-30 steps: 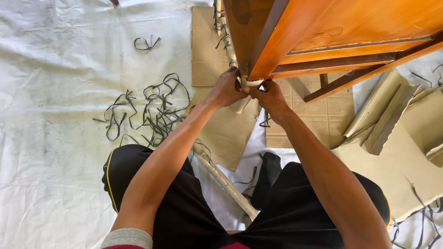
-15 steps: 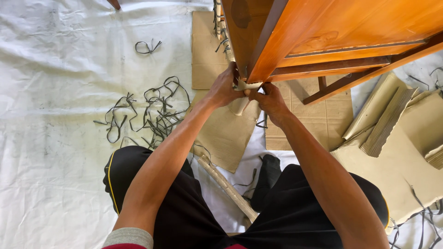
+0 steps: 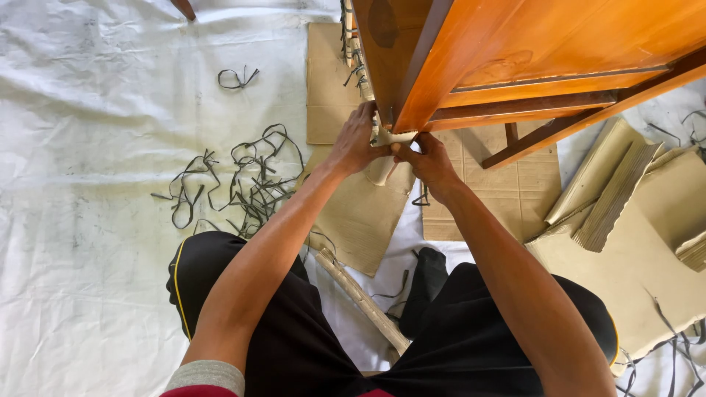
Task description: Wrapping the legs of a wooden chair with protective cardboard and securing them with ties.
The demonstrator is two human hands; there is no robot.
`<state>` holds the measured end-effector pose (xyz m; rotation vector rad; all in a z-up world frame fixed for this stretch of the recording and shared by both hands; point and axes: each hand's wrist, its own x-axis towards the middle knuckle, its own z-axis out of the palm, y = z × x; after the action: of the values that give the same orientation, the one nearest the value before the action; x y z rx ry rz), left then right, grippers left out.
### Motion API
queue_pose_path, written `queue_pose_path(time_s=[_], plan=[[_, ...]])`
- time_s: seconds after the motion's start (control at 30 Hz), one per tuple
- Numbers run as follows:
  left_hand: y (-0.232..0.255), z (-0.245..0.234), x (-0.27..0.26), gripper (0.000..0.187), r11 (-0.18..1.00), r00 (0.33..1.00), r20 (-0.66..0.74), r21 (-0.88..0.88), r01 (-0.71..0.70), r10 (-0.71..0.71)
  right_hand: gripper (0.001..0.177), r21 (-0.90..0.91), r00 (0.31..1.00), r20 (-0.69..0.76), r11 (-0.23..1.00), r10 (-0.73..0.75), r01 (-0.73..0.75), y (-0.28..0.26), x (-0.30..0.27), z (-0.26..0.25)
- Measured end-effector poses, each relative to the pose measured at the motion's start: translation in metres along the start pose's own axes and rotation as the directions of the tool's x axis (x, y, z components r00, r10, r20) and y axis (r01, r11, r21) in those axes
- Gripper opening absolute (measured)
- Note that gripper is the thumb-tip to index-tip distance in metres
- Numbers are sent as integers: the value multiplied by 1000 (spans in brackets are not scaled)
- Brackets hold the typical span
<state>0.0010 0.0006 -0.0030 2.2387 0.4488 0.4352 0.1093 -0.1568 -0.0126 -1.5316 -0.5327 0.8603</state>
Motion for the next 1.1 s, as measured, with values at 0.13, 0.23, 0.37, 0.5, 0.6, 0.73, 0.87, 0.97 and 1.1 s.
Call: queue_pose_path(time_s=[0.13, 0.23, 0.37, 0.5, 0.6, 0.73, 0.87, 0.97, 1.1], plan=[[3, -2, -7, 81, 998, 997, 77, -62, 33, -28, 37, 42, 998, 5, 997, 59, -59, -4, -1, -2], [-5, 2, 0, 53, 994, 994, 99, -110, -26, 37, 37, 59, 999, -2, 997, 47, -47, -4, 1, -2], [5, -3, 1, 42, 994, 993, 26, -5, -113, 113, 34, 58, 999, 6, 997, 40, -40, 3, 5, -2], [0, -2, 0, 39, 995, 995, 24, 2, -96, 96, 37, 38, 1000, 6, 999, -4, 3, 2, 2, 0], [-13, 5, 2, 47, 994, 993, 36, 4, -111, 111, 38, -2, 1000, 8, 1000, -12, 12, -2, 0, 3], [17, -12, -3, 43, 975, 989, 32, 171, -145, 142, 38, -61, 999, 3, 997, -37, 37, 4, 1, -1], [9, -7, -2, 58, 995, 997, 16, -66, -71, 72, 44, -114, 999, 10, 993, -38, 39, 4, -1, -1], [9, -5, -3, 60, 987, 999, 26, -162, -16, 20, 45, -124, 1000, 6, 992, -29, 29, 1, -3, 1], [4, 1, -3, 55, 983, 999, 31, -178, 36, -31, 41, -104, 999, -5, 994, -40, 39, -3, -4, 2]])
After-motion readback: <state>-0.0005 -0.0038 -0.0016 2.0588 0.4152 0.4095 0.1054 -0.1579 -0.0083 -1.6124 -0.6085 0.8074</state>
